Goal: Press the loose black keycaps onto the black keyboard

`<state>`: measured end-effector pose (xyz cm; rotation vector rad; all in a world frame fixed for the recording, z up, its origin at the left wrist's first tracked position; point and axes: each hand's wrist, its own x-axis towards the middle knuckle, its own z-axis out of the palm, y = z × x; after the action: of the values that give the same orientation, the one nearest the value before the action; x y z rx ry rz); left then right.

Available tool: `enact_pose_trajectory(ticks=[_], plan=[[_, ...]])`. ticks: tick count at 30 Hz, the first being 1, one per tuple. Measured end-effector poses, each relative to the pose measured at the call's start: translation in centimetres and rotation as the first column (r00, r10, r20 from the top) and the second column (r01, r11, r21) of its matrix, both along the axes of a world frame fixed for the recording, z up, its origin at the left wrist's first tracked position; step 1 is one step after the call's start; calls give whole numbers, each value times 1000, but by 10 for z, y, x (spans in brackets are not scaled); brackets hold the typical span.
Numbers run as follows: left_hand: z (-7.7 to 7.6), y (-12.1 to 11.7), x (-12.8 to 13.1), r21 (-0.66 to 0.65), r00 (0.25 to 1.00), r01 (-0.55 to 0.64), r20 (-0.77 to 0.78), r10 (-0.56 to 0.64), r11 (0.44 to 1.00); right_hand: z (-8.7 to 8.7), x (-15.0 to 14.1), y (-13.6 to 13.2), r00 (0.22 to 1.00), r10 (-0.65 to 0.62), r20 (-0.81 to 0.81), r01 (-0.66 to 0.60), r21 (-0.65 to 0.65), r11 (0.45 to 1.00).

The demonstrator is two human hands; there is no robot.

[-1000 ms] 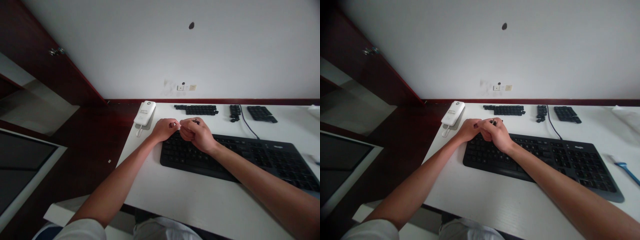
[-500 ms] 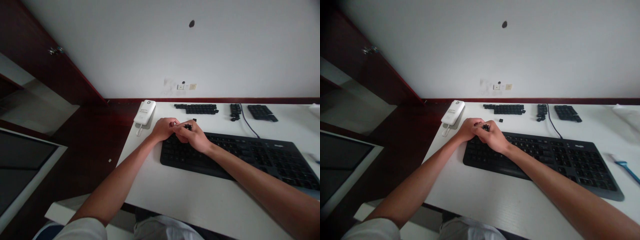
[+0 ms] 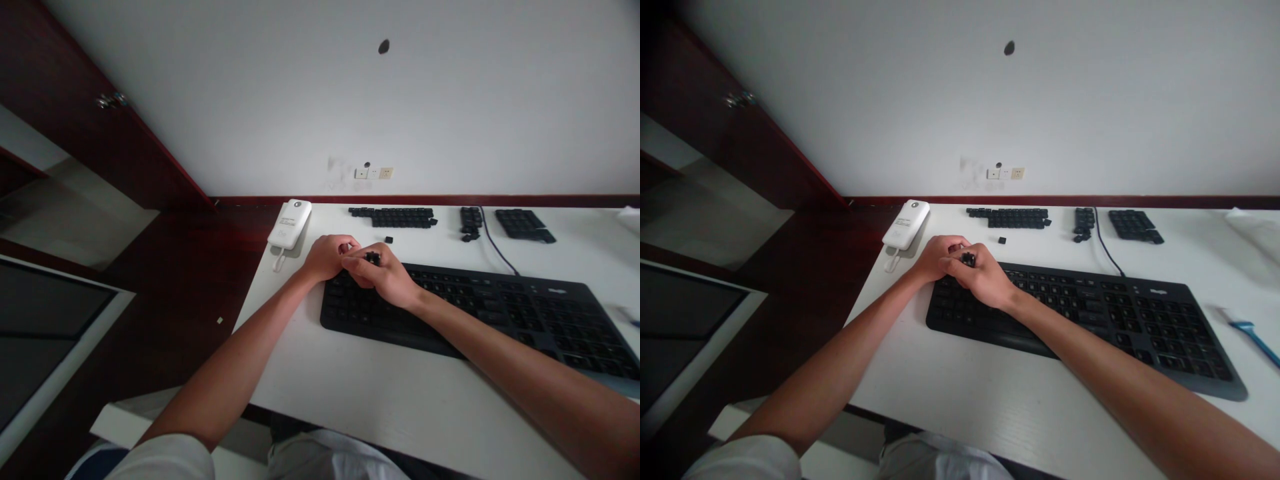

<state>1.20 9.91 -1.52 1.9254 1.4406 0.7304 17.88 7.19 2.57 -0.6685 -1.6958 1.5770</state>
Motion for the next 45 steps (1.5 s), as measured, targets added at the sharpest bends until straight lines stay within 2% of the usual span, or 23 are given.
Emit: enact_pose_trajectory(ticks=[11,30,40,45], plan=[[-1,0,1,12,1000,-1,-4,1,1000,1,-1,-3,1000,-21,-6,21,31,999],[2,-1,3,24,998,-15,-57,17,1000,-8,0,1,997,-51,-49,52,26,998],[2,-2,4,8,999,-29,-28,29,1000,-7,0,-2,998,-49,-43,54,134,990],[3,-2,4,-5,999,-40,-33,40,999,-7,0,-3,998,-47,-41,53,146,988]])
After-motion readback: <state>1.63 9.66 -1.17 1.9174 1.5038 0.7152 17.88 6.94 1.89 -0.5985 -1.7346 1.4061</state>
